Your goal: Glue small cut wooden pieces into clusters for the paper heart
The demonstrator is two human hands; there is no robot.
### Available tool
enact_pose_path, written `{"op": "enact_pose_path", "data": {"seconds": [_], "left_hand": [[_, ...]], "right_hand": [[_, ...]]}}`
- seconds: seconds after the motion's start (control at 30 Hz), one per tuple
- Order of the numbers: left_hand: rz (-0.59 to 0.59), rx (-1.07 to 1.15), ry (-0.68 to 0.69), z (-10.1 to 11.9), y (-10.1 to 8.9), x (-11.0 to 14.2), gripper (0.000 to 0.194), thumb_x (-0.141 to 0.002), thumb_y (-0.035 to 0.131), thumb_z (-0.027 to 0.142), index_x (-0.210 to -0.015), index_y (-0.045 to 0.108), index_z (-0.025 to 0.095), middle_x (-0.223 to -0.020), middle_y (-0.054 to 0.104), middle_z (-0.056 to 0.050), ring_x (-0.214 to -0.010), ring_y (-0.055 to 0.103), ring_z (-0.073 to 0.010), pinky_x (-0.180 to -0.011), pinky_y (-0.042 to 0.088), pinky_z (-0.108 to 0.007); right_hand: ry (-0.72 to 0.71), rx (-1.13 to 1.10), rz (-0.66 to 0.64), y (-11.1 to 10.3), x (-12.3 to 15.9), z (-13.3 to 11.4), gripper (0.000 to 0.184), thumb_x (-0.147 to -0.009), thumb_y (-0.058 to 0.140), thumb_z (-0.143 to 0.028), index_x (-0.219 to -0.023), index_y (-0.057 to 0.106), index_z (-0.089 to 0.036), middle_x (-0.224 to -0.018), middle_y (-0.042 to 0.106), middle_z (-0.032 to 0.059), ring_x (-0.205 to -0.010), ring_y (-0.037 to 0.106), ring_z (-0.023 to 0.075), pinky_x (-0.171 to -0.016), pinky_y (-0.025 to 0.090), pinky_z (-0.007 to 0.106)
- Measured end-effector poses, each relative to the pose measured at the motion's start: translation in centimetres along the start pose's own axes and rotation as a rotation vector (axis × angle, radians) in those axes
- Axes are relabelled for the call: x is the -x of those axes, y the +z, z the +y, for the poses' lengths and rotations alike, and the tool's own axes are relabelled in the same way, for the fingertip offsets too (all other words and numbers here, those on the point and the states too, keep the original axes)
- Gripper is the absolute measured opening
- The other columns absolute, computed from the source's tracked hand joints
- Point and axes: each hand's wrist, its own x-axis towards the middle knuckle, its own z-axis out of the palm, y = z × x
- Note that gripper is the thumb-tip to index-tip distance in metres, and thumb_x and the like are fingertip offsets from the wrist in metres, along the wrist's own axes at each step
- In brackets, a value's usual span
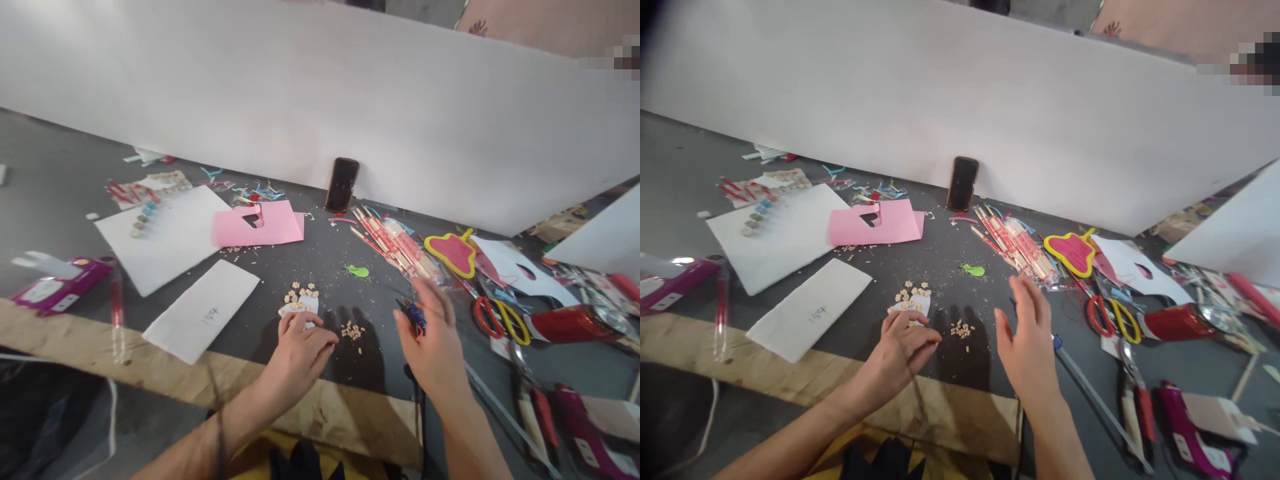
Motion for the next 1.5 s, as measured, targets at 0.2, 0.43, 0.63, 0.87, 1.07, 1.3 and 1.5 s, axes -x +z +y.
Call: {"op": "enact_pose_path", "data": {"seconds": [0.2,0.43,0.63,0.87,1.07,1.3,1.5], "left_hand": [[0.031,0.049,-0.026,-0.4,-0.1,-0.1,0.017,-0.086,0.052,0.013,-0.09,0.064,0.024,-0.081,0.071,-0.001,-0.1,0.052,-0.0237,-0.092,0.035,-0.044],[-0.067,0.16,-0.15,0.5,-0.6,-1.5,0.019,-0.086,0.051,0.016,-0.094,0.067,0.024,-0.09,0.064,-0.005,-0.089,0.057,-0.0204,-0.076,0.05,-0.033],[-0.091,0.156,-0.095,1.3,-0.3,-1.6,0.016,-0.082,0.05,0.013,-0.082,0.062,0.023,-0.086,0.061,-0.005,-0.089,0.054,-0.0213,-0.074,0.051,-0.033],[-0.098,0.139,0.045,1.7,0.8,-1.0,0.023,-0.083,0.047,0.008,-0.087,0.065,0.021,-0.075,0.064,-0.004,-0.087,0.052,-0.0219,-0.077,0.047,-0.037],[-0.139,0.207,0.142,1.7,1.6,-0.5,0.026,-0.088,0.043,0.008,-0.098,0.065,0.017,-0.082,0.068,-0.006,-0.089,0.049,-0.0217,-0.078,0.046,-0.034],[-0.204,0.21,0.128,2.0,1.3,0.0,0.019,-0.086,0.048,0.007,-0.088,0.063,0.019,-0.083,0.068,-0.003,-0.092,0.049,-0.0211,-0.082,0.042,-0.035],[-0.199,0.215,0.121,1.9,1.3,-0.2,0.022,-0.09,0.045,0.011,-0.1,0.064,0.017,-0.082,0.069,-0.005,-0.089,0.051,-0.0211,-0.08,0.043,-0.033]], "right_hand": [[-0.031,0.083,-0.084,-0.8,4.9,2.0,0.02,-0.09,0.047,-0.029,-0.099,0.062,-0.019,-0.098,0.065,0.0111,-0.092,0.058,0.0254,-0.081,0.048,0.044],[0.236,0.396,-0.09,-4.0,10.0,6.8,0.041,-0.09,0.037,-0.046,-0.097,0.063,-0.016,-0.092,0.066,0.014,-0.087,0.058,0.0309,-0.079,0.047,0.048],[0.379,0.284,-0.141,-3.5,10.4,7.4,0.046,-0.088,0.036,-0.053,-0.093,0.063,-0.016,-0.091,0.066,0.0151,-0.086,0.059,0.0315,-0.078,0.047,0.048],[0.555,0.18,-0.258,-2.7,9.1,5.8,0.044,-0.086,0.038,-0.058,-0.092,0.06,-0.02,-0.077,0.071,0.0088,-0.069,0.067,0.026,-0.06,0.051,0.036],[0.846,0.217,-0.454,-1.6,6.4,4.7,0.046,-0.073,0.047,-0.066,-0.085,0.057,-0.023,-0.066,0.069,0.0082,-0.062,0.067,0.0329,-0.055,0.045,0.039],[0.919,0.075,-0.447,-2.2,5.1,6.3,0.032,-0.068,0.05,-0.054,-0.069,0.059,-0.023,-0.066,0.07,0.0091,-0.066,0.067,0.0304,-0.06,0.049,0.039],[1.008,-0.687,-0.121,-2.5,7.4,5.1,0.031,-0.08,0.05,-0.049,-0.083,0.064,-0.021,-0.065,0.066,0.0042,-0.059,0.064,0.0232,-0.051,0.053,0.034]]}}
